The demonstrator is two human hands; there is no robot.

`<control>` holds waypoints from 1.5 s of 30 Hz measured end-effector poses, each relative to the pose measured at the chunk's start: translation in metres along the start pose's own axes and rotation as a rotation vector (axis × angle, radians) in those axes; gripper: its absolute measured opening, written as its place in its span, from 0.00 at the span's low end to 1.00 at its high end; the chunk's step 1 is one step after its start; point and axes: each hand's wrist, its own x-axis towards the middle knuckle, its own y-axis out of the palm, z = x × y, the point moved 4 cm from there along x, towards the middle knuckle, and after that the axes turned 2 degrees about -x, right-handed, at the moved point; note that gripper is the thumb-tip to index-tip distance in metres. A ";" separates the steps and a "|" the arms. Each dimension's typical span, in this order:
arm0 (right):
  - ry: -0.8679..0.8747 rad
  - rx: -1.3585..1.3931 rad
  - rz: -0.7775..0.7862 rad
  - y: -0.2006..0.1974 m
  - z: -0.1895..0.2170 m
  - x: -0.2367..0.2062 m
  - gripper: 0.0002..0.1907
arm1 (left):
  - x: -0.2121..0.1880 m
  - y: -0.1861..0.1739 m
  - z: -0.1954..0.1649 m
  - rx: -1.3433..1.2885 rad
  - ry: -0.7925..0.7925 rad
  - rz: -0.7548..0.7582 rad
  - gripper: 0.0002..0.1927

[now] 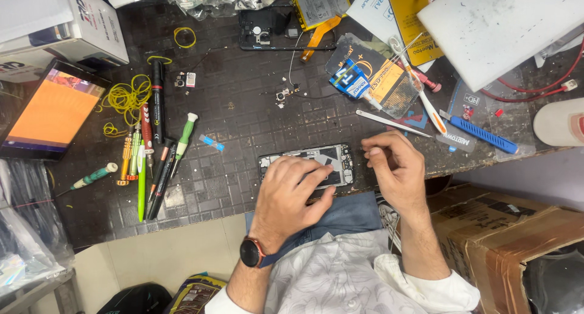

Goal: The person works on a disassembled smartphone chassis on a cluttered workbench. They use tweezers and a small metal tool to manipulate and position small internal components within the phone frame.

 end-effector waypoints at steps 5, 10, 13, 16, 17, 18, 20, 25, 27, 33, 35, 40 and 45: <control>-0.013 -0.027 0.013 -0.003 0.000 0.001 0.06 | 0.006 0.015 -0.006 0.038 -0.079 0.091 0.21; -0.027 -0.033 0.017 0.000 0.000 0.000 0.06 | 0.008 0.016 -0.006 0.090 -0.071 0.191 0.25; -0.021 -0.043 0.014 0.003 0.000 -0.001 0.06 | 0.007 0.016 -0.007 0.128 -0.080 0.220 0.25; -0.014 -0.049 0.011 0.005 0.000 -0.002 0.06 | 0.006 0.016 -0.007 0.139 -0.103 0.222 0.25; -0.013 -0.053 0.011 0.005 0.000 -0.002 0.06 | 0.006 0.017 -0.008 0.151 -0.100 0.222 0.25; -0.012 -0.056 0.011 0.006 -0.001 -0.002 0.06 | 0.006 0.017 -0.008 0.163 -0.099 0.221 0.25; -0.019 -0.053 0.009 0.006 -0.001 -0.003 0.06 | 0.006 0.019 -0.009 0.181 -0.096 0.225 0.25; -0.029 -0.041 0.006 0.009 -0.002 -0.004 0.05 | 0.004 0.019 -0.009 0.203 -0.107 0.245 0.25; -0.023 -0.045 -0.002 0.010 -0.003 -0.005 0.06 | 0.005 0.020 -0.007 0.200 -0.114 0.249 0.26; -0.018 -0.020 0.002 0.010 -0.006 -0.005 0.06 | 0.000 0.024 -0.005 0.199 -0.108 0.197 0.24; -0.023 -0.043 0.007 0.010 -0.006 -0.006 0.06 | -0.003 0.025 -0.004 0.203 -0.109 0.194 0.24; -0.026 -0.025 0.006 0.010 -0.004 -0.006 0.06 | -0.006 0.027 -0.003 0.198 -0.108 0.194 0.24; -0.020 -0.038 0.002 0.011 0.000 -0.005 0.05 | -0.005 0.025 -0.001 0.181 -0.099 0.208 0.25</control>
